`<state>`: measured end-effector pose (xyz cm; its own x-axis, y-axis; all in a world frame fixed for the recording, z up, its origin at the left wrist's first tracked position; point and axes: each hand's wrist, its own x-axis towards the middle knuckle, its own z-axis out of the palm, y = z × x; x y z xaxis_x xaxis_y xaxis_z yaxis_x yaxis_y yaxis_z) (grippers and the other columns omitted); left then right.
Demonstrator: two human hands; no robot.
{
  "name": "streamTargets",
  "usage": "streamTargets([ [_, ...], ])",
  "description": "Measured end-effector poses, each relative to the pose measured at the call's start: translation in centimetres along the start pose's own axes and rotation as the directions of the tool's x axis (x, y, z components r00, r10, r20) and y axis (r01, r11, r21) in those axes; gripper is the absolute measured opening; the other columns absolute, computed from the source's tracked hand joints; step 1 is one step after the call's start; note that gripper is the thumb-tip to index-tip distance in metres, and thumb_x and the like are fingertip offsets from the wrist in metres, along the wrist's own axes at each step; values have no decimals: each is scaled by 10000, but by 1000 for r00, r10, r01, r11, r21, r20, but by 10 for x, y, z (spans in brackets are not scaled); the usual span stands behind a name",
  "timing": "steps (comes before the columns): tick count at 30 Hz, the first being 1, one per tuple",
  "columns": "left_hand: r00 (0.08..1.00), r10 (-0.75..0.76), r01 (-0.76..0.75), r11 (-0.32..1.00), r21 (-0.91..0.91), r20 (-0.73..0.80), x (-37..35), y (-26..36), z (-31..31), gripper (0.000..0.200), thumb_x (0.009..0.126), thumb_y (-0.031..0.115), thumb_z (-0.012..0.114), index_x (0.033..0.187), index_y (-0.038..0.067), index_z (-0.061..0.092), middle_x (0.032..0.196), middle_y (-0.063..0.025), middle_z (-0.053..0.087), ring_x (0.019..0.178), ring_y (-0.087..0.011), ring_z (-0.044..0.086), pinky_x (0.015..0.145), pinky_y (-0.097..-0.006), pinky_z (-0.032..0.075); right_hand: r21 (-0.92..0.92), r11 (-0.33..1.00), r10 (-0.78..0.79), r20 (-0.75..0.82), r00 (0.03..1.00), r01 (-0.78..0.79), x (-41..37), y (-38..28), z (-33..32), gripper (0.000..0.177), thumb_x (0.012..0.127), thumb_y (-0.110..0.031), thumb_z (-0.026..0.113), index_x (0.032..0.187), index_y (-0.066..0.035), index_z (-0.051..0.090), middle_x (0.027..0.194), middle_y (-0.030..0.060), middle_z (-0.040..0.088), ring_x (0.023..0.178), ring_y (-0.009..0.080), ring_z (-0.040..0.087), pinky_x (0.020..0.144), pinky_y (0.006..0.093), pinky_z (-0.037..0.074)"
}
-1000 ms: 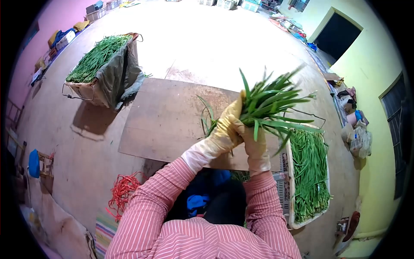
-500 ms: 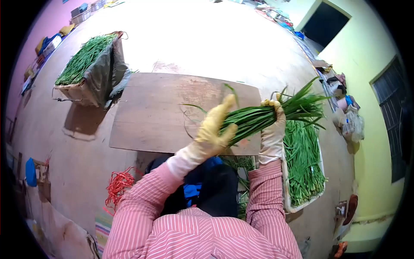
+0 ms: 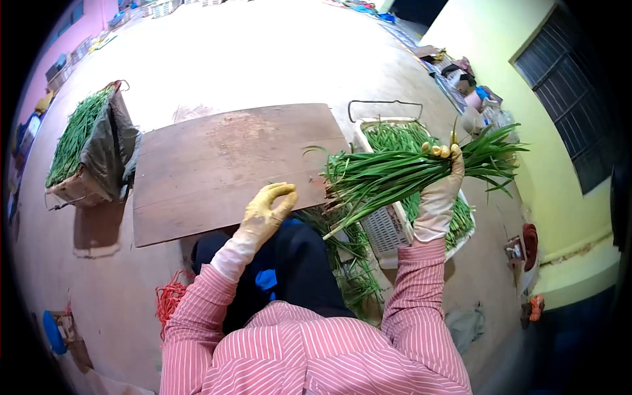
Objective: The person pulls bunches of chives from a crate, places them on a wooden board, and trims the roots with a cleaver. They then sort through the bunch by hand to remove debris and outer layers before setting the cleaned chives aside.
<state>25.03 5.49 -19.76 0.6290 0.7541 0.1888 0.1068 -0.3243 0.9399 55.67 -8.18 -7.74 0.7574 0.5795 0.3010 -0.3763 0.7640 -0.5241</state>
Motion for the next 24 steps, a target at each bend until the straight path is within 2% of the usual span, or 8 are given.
streamTargets([
  [6,983,61,-95,975,202,170,-4,49,52,965,821,610,673,1426,-82,379,1533,-330,223,1452,-412,219,1163,-436,258,-14,998,-67,66,996,68,-49,-42,16,131,952,-180,601,976,-58,644,738,36,618,747,202,614,952,454,502],
  [8,976,67,-106,977,185,208,-5,62,65,1055,784,635,698,1434,-111,333,1519,-355,214,1445,-432,212,1168,-441,249,-28,996,-83,63,995,85,-71,-51,28,160,955,-181,598,1037,-50,638,743,36,606,757,196,609,954,449,502],
  [10,976,165,-190,965,180,146,-8,73,80,1121,740,656,726,1444,-110,308,1497,-360,242,1424,-456,229,1167,-463,243,-47,991,-127,14,992,128,-90,-58,37,188,936,-203,626,826,-50,623,726,37,624,735,190,609,931,419,511],
  [12,984,139,-160,965,207,112,-9,87,96,1176,677,681,755,1445,-94,318,1476,-350,266,1403,-469,243,1158,-500,236,-16,993,-116,22,993,116,-99,-65,30,200,945,-197,612,817,-44,617,723,42,620,742,195,609,939,427,512],
  [15,970,230,-242,939,243,78,-13,108,114,1051,708,608,782,1423,-53,386,1485,-326,265,1393,-434,268,1146,-470,273,15,994,-108,10,994,108,-106,-75,14,187,969,-208,583,860,-58,609,753,34,603,778,195,601,956,436,502],
  [20,936,351,-340,924,-175,31,-2,104,156,319,929,214,682,1146,-6,603,1332,-190,534,1196,-263,526,1043,-350,406,53,984,-167,-49,985,170,-112,-95,-34,172,965,-204,586,899,-52,632,734,35,604,757,193,594,931,429,495],
  [22,979,94,40,780,-624,181,6,93,174,205,1016,174,542,1110,9,621,1061,-92,686,993,-184,626,951,-296,459,62,981,-176,-84,981,181,-115,-105,-66,172,959,-191,587,1009,-47,665,726,33,601,759,191,594,920,411,497],
  [24,967,48,136,731,-669,250,15,88,171,235,1032,199,506,1103,-3,603,1005,-90,695,979,-180,624,922,-303,476,61,983,-165,-140,976,175,-118,-112,-90,225,957,-183,586,1126,-56,665,729,28,599,756,189,591,926,408,495],
])
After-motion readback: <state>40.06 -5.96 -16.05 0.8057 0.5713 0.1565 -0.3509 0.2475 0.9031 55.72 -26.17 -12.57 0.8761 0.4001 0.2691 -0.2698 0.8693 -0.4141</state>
